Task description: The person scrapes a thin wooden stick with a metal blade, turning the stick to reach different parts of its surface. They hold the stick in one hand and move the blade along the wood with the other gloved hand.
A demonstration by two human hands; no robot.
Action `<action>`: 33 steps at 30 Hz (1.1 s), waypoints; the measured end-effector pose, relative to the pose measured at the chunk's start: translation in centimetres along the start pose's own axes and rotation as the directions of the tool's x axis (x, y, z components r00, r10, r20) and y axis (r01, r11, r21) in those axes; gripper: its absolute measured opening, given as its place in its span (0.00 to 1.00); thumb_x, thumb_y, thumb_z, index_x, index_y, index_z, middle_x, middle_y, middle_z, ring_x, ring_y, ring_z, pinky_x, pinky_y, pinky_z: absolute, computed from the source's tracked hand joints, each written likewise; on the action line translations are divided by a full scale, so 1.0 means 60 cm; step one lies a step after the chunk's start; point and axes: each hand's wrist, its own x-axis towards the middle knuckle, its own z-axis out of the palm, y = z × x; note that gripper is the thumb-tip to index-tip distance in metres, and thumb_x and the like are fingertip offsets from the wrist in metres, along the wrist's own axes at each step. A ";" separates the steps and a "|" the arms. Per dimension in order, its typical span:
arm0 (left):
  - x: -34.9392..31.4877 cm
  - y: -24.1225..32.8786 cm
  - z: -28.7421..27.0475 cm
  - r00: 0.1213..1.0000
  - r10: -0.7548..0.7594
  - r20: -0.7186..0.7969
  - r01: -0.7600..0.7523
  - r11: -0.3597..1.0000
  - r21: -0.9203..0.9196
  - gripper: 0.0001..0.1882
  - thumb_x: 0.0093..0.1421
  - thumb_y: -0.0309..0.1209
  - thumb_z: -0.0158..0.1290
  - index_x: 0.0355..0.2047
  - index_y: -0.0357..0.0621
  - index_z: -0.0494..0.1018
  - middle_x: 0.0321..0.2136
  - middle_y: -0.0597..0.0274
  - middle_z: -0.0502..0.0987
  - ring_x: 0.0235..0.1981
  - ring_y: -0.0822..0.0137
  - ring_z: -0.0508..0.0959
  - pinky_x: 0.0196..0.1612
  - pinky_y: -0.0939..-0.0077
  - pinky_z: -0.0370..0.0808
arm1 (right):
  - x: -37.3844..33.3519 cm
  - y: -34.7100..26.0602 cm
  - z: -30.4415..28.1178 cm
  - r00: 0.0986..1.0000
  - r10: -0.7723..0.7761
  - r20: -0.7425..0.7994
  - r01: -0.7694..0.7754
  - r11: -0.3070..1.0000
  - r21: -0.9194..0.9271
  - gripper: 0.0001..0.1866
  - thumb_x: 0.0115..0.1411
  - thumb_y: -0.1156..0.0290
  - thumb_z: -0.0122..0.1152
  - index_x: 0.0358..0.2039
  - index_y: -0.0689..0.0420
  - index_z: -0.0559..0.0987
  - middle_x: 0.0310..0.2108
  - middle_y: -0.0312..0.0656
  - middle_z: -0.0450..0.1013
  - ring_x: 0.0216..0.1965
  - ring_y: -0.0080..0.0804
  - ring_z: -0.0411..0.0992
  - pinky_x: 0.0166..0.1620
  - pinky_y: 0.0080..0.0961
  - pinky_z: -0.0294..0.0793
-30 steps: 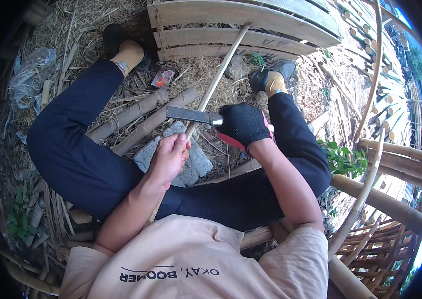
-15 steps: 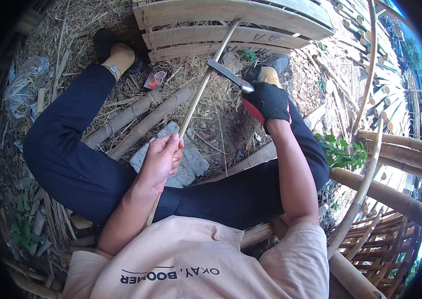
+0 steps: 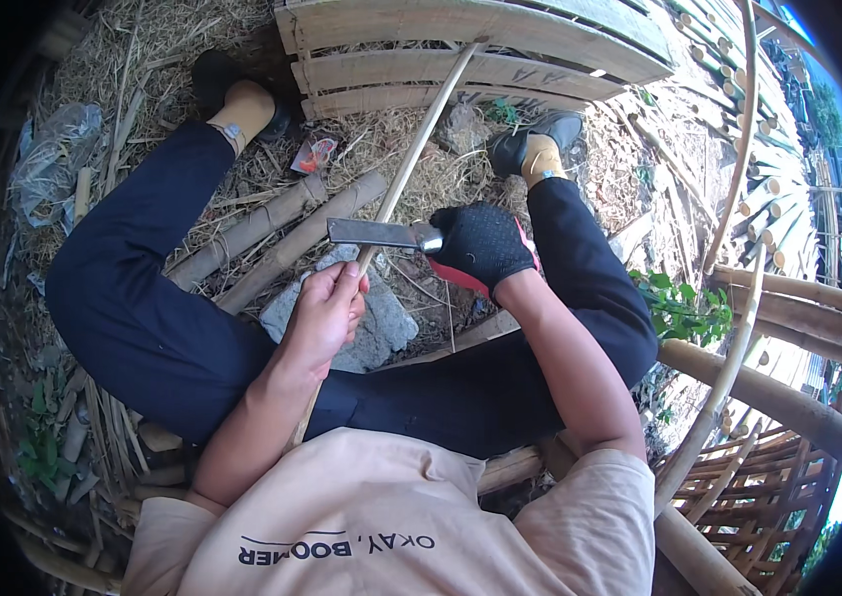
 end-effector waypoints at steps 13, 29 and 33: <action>-0.008 0.019 0.001 0.998 -0.056 0.012 0.056 0.998 -0.040 0.16 0.75 0.39 0.38 0.31 0.47 0.66 0.15 0.79 0.57 0.11 0.86 0.52 0.14 0.86 0.48 | 0.040 0.079 -0.023 0.972 0.193 -0.134 -0.189 0.981 0.042 0.16 0.56 0.56 0.61 0.36 0.55 0.84 0.30 0.53 0.79 0.34 0.52 0.78 0.40 0.41 0.76; -0.001 0.000 0.001 0.998 0.026 -0.052 -0.022 0.997 0.074 0.16 0.74 0.36 0.41 0.30 0.43 0.69 0.15 0.75 0.61 0.14 0.83 0.57 0.18 0.82 0.54 | 0.005 -0.002 -0.010 0.996 -0.033 0.079 0.033 0.999 0.001 0.14 0.51 0.57 0.62 0.35 0.51 0.83 0.30 0.51 0.79 0.36 0.52 0.78 0.42 0.44 0.77; 0.002 -0.004 0.000 0.996 0.058 -0.068 -0.049 0.991 0.122 0.16 0.73 0.34 0.41 0.29 0.41 0.70 0.15 0.74 0.62 0.16 0.81 0.60 0.20 0.80 0.57 | 0.009 0.009 0.000 0.996 -0.091 0.024 0.092 0.996 -0.004 0.13 0.51 0.58 0.62 0.30 0.52 0.83 0.29 0.51 0.79 0.34 0.52 0.79 0.41 0.44 0.77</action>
